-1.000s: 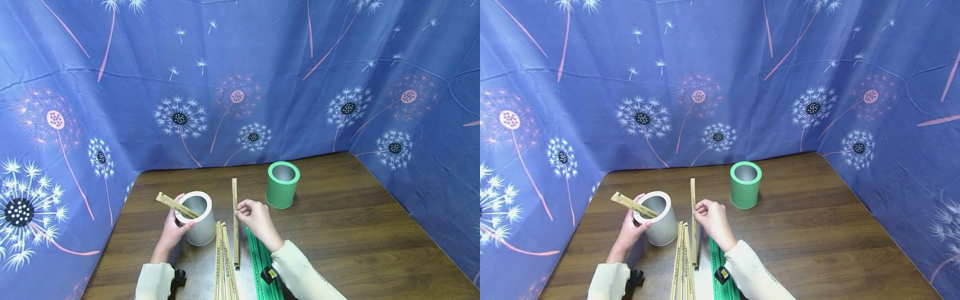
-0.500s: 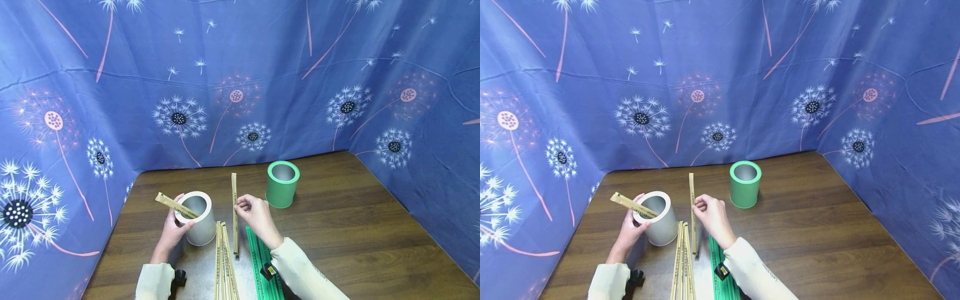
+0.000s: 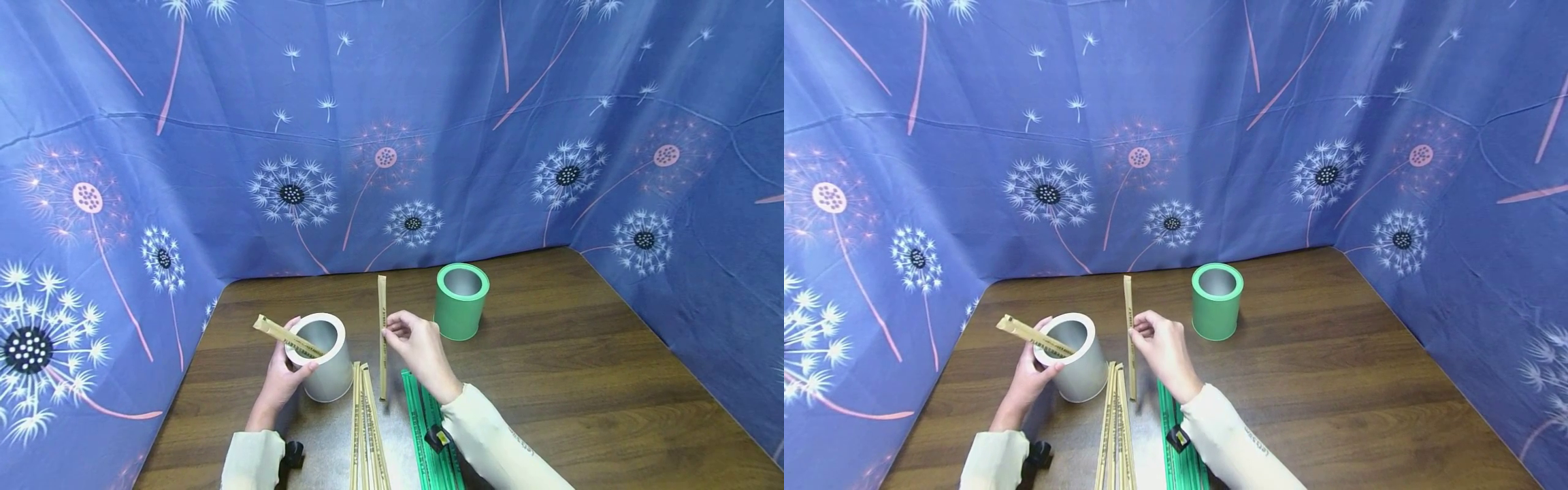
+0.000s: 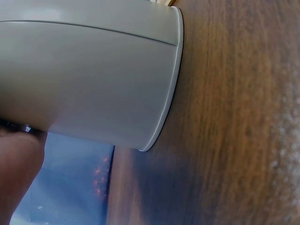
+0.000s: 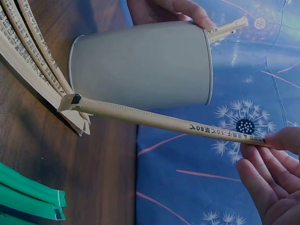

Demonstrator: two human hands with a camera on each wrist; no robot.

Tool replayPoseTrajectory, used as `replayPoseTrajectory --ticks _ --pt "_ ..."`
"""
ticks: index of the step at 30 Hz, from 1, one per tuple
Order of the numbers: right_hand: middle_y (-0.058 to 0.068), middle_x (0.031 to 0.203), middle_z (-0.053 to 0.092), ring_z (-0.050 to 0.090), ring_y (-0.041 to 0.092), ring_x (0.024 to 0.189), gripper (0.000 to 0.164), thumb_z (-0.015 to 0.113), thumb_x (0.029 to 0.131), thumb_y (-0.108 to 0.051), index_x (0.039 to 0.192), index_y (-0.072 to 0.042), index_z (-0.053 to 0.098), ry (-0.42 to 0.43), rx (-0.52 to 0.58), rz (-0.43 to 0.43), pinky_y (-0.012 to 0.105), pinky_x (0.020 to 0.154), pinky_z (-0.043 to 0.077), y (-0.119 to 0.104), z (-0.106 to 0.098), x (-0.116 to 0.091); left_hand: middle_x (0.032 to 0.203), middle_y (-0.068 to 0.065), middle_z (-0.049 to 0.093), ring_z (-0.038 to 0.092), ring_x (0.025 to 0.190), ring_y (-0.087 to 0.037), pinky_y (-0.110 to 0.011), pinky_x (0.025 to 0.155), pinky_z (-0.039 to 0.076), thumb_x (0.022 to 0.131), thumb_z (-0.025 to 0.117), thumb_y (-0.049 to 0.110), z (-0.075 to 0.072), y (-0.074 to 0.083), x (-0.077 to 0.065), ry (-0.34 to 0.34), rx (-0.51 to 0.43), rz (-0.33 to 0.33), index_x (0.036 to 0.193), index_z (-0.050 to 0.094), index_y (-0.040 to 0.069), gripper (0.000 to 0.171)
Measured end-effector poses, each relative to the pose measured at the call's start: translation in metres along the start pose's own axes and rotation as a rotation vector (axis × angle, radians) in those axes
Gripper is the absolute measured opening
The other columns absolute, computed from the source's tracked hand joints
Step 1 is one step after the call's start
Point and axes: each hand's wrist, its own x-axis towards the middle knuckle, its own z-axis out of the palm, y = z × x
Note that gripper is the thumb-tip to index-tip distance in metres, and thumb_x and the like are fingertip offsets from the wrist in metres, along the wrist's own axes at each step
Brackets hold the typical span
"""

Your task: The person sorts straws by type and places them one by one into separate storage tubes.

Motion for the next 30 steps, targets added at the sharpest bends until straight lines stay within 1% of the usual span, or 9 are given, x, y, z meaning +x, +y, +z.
replayPoseTrajectory --ticks 7,17,21,30 --pt "0.006 0.079 0.074 0.071 0.016 0.073 0.007 0.073 0.081 -0.006 0.087 -0.006 0.069 0.025 0.009 -0.035 0.018 0.067 0.056 -0.002 -0.001 0.002 0.131 0.009 0.044 0.050 0.110 0.002 -0.009 0.089 0.042 0.073 0.069 -0.010 0.000 0.000 0.000 -0.001 -0.012 0.007 0.148 0.026 0.003 0.087" --pt "0.008 0.083 0.074 0.072 0.017 0.074 0.009 0.073 0.082 -0.007 0.090 -0.005 0.069 0.067 0.057 -0.069 0.018 0.068 0.056 -0.009 -0.001 0.006 0.132 0.009 0.044 0.050 0.110 0.002 -0.009 0.089 0.042 0.073 0.068 -0.011 0.000 0.000 0.000 -0.006 -0.036 0.019 0.148 0.025 0.002 0.087" --pt "0.009 0.083 0.074 0.072 0.017 0.074 0.010 0.073 0.082 -0.006 0.091 -0.004 0.070 0.080 0.071 -0.085 0.018 0.068 0.056 -0.012 -0.002 0.009 0.132 0.009 0.043 0.050 0.111 0.003 -0.009 0.090 0.042 0.073 0.069 -0.010 0.000 0.000 0.001 -0.010 -0.031 0.027 0.148 0.025 0.002 0.088" --pt "0.011 0.084 0.074 0.073 0.020 0.075 0.011 0.073 0.082 -0.005 0.092 -0.002 0.070 0.145 0.102 -0.158 0.021 0.068 0.057 -0.019 -0.004 0.015 0.132 0.010 0.044 0.051 0.110 0.003 -0.009 0.090 0.042 0.073 0.069 -0.010 0.000 -0.001 0.000 -0.013 -0.034 0.024 0.149 0.025 0.002 0.088"
